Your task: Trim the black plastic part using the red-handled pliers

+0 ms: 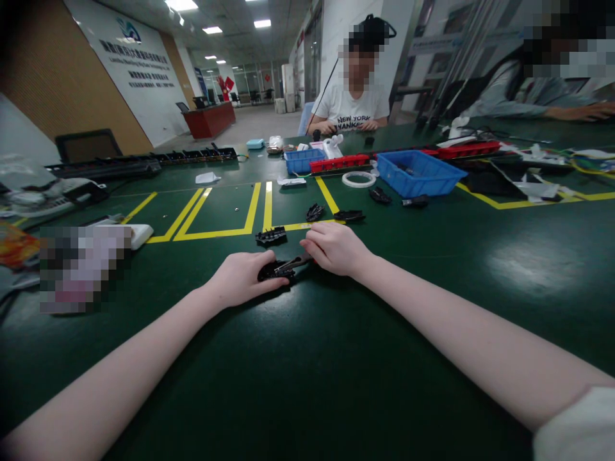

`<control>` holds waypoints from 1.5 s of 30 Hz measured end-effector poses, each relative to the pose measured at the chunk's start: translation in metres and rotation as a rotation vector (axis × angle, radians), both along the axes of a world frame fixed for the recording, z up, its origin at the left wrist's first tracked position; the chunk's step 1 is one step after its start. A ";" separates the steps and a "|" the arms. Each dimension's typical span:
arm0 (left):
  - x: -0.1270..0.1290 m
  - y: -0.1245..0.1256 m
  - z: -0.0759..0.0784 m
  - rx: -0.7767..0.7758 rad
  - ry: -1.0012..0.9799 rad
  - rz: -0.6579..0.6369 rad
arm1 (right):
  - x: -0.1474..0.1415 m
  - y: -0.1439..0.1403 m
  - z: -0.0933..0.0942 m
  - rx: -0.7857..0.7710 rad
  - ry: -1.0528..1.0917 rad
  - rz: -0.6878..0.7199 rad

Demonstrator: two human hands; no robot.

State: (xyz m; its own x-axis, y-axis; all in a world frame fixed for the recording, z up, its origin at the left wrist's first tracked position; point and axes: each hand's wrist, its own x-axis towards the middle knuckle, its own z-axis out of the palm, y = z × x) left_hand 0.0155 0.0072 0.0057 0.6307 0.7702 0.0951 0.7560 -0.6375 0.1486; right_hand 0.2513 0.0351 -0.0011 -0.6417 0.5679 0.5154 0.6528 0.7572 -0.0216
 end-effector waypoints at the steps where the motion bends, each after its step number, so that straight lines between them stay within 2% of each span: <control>1: -0.001 0.000 0.001 -0.004 0.004 -0.016 | 0.000 0.000 0.000 -0.004 -0.001 0.000; 14: -0.007 0.001 0.001 -0.025 -0.024 -0.119 | -0.004 -0.008 0.001 -0.033 0.005 -0.016; 22: -0.003 0.001 0.003 -0.053 0.003 -0.069 | -0.004 -0.007 0.001 -0.055 -0.008 0.001; 45: -0.004 0.002 -0.002 -0.006 -0.018 -0.067 | -0.002 -0.003 0.002 -0.091 -0.038 -0.007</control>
State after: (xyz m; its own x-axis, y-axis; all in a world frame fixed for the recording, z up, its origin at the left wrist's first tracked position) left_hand 0.0115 0.0089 0.0039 0.6794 0.7266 0.1020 0.7086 -0.6859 0.1656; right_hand 0.2498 0.0319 0.0013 -0.6559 0.6155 0.4369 0.6596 0.7488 -0.0648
